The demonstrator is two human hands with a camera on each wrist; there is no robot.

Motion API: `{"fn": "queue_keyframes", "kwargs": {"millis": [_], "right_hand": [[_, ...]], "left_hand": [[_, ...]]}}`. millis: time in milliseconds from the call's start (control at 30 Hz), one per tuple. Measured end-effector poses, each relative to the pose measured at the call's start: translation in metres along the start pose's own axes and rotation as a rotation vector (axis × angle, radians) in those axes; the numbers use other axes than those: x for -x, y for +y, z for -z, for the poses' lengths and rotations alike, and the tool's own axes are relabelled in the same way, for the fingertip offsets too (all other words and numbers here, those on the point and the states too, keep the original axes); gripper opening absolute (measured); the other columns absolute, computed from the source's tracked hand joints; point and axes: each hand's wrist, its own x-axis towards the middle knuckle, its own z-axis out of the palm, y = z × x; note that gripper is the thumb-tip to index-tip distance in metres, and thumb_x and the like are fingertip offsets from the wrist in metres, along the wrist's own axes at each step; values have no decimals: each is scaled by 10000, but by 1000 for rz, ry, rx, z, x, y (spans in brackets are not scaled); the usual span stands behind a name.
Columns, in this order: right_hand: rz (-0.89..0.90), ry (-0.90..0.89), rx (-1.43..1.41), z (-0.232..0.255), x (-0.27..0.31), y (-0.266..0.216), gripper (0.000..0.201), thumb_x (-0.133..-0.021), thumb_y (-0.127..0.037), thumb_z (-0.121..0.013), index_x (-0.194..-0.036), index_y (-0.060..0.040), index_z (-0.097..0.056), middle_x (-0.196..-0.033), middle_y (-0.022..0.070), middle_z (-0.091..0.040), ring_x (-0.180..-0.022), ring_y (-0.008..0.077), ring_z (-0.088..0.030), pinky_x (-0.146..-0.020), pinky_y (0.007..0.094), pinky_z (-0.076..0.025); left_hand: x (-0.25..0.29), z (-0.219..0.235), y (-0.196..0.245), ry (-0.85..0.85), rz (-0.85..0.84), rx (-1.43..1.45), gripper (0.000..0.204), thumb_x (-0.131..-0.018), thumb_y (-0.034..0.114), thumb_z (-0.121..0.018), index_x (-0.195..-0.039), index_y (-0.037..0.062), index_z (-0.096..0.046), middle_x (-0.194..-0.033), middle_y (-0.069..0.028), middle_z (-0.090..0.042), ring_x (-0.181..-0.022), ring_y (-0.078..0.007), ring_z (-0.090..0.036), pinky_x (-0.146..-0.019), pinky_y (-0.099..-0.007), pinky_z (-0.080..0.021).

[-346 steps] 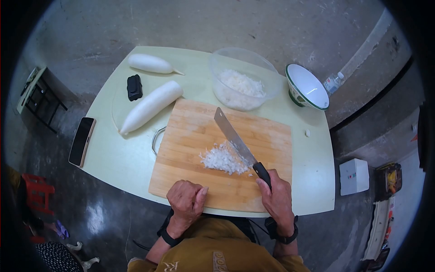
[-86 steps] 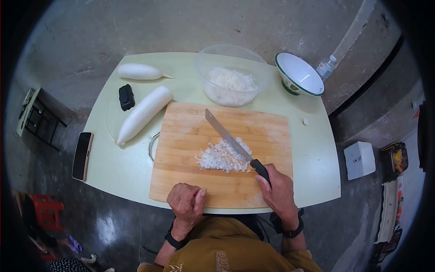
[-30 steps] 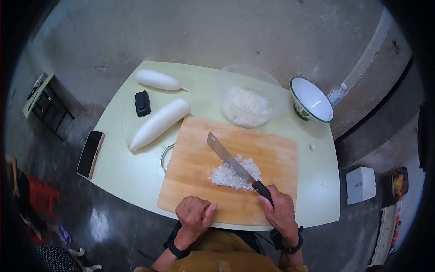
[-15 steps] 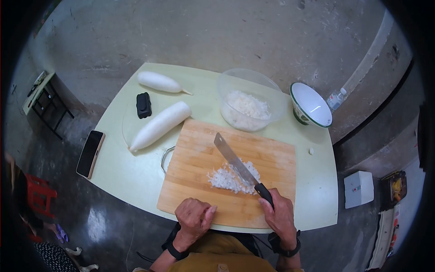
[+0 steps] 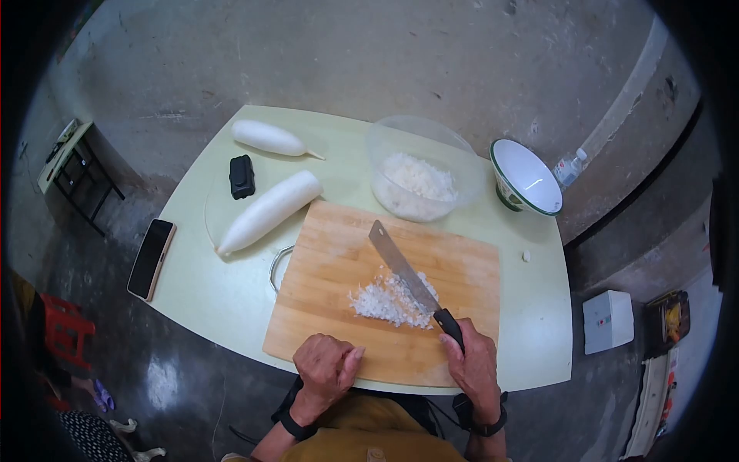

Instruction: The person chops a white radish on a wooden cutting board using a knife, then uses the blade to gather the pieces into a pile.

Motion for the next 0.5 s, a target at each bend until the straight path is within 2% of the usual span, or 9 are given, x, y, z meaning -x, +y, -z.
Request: {"fn": "queue_keyframes", "kwargs": {"millis": [200, 367, 500], "right_hand": [[-32, -91, -75, 10, 6, -11, 187, -882, -145, -666, -1026, -42, -604, -720, 171, -620, -639, 361, -617, -575, 391, -476], [150, -127, -121, 2, 8, -11, 219, -878, -173, -683, -1031, -39, -600, -764, 167, -638, -667, 360, -632, -583, 404, -490], [112, -201, -110, 4, 9, -18, 230, -876, -187, -687, -1033, -45, -599, -776, 166, -645, -678, 361, -637, -587, 407, -494]], "left_hand": [[0, -1, -1, 16, -9, -5, 158, -759, 69, -731, -702, 60, -585, -602, -69, -524, -541, -267, -502, -513, -370, -379], [0, 0, -1, 2, -2, 9, 154, -759, 70, -732, -699, 60, -591, -596, -65, -521, -541, -263, -500, -513, -368, -378], [-1, -1, -1, 16, 2, 10, 151, -762, 79, -733, -697, 60, -598, -596, -64, -524, -539, -263, -498, -512, -368, -377]]}}
